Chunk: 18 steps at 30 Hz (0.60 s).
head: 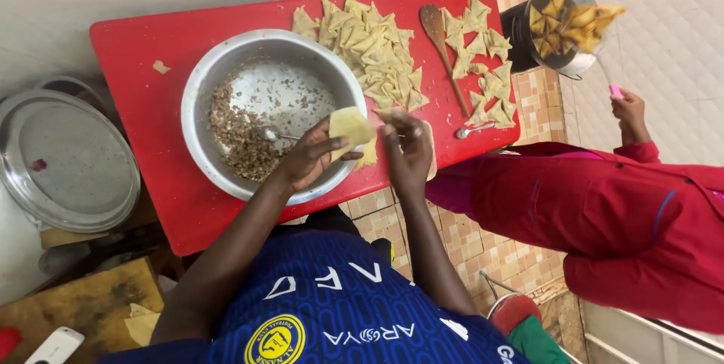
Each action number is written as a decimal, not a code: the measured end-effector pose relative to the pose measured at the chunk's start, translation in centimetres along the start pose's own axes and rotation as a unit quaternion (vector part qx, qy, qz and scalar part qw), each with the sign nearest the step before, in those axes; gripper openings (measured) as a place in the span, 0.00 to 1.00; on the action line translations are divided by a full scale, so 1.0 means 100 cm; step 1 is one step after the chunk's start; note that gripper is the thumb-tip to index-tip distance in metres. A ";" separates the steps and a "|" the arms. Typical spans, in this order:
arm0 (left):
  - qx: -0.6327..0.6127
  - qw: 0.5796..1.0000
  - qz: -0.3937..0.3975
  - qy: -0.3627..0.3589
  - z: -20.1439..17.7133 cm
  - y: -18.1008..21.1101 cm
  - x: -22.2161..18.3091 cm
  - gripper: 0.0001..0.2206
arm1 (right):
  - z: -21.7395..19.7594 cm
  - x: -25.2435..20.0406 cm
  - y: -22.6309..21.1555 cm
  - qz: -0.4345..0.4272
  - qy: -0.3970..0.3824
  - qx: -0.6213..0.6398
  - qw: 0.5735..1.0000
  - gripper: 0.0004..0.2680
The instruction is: Fill and fold triangular pastries with a meat or vegetable mixture from a large bowl
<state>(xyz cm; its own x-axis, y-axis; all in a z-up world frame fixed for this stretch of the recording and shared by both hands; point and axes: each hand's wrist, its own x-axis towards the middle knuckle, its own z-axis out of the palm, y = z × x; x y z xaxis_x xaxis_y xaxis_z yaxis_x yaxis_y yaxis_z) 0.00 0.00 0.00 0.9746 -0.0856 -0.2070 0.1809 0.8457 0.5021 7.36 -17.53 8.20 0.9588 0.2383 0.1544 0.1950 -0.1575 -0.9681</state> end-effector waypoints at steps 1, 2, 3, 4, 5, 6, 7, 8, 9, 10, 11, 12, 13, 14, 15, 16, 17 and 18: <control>-0.001 1.000 -0.001 -0.002 -0.005 -0.004 -0.002 0.28 | 0.001 -0.002 0.006 0.000 0.001 -0.001 1.000 0.10; 0.041 0.999 0.013 -0.011 -0.009 -0.007 -0.004 0.28 | 0.001 -0.003 0.012 0.066 -0.026 0.064 0.995 0.11; 0.085 0.996 0.026 -0.022 -0.014 -0.011 -0.006 0.29 | 0.001 -0.005 0.019 0.131 -0.051 0.130 0.982 0.13; 0.086 0.996 0.024 -0.024 -0.036 -0.016 -0.007 0.29 | 0.004 -0.011 0.031 0.131 -0.048 0.130 0.982 0.13; 0.160 0.986 0.046 -0.002 -0.058 -0.020 -0.007 0.30 | 0.007 -0.016 0.044 0.147 -0.052 0.137 0.978 0.14; 0.232 0.970 0.068 0.019 -0.081 -0.024 -0.006 0.31 | 0.011 -0.021 0.057 0.164 -0.056 0.144 0.974 0.14; 0.234 0.970 0.068 0.017 -0.072 -0.014 -0.015 0.31 | 0.018 -0.024 0.047 0.162 -0.055 0.146 0.974 0.14; 0.171 0.983 0.038 0.059 -0.064 -0.004 -0.024 0.27 | 0.026 -0.027 0.038 0.171 -0.072 0.159 0.970 0.15; 0.107 0.989 0.010 0.100 -0.057 0.008 -0.031 0.23 | 0.035 -0.027 0.030 0.178 -0.091 0.173 0.964 0.16; 0.109 0.989 0.012 0.099 -0.056 0.008 -0.033 0.23 | 0.038 -0.028 0.043 0.175 -0.091 0.175 0.965 0.16; 0.115 0.987 0.026 0.111 -0.055 0.005 -0.040 0.23 | 0.040 -0.033 0.055 0.167 -0.093 0.162 0.968 0.16; 0.121 0.984 0.041 0.123 -0.054 0.002 -0.046 0.23 | 0.042 -0.039 0.067 0.158 -0.095 0.149 0.971 0.16; 0.118 0.984 0.042 0.130 -0.046 0.008 -0.057 0.23 | 0.047 -0.038 0.057 0.163 -0.101 0.149 0.970 0.16; 0.194 0.961 0.071 0.184 -0.037 0.014 -0.068 0.23 | 0.052 -0.036 0.047 0.092 -0.077 0.110 0.987 0.16; 0.270 0.929 0.106 0.231 -0.029 0.025 -0.072 0.24 | 0.058 -0.027 0.037 0.012 -0.053 0.072 0.996 0.16; 0.270 0.927 0.112 0.234 -0.045 0.016 -0.071 0.24 | 0.064 -0.029 0.032 0.008 -0.058 0.075 0.995 0.16; 0.327 0.900 0.140 0.251 -0.061 0.006 -0.069 0.23 | 0.069 -0.031 0.027 0.021 -0.089 0.054 0.994 0.14; 0.383 0.869 0.167 0.267 -0.077 -0.004 -0.067 0.22 | 0.074 -0.032 0.022 0.033 -0.120 0.033 0.992 0.13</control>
<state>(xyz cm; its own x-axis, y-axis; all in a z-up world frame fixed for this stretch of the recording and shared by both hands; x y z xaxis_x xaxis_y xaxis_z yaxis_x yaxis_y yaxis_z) -7.62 4.27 -5.28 0.8268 0.5261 -0.1993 0.1334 0.1609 0.9779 3.15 -11.57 4.10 0.8906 0.4523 0.0472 0.1127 -0.1189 -0.9865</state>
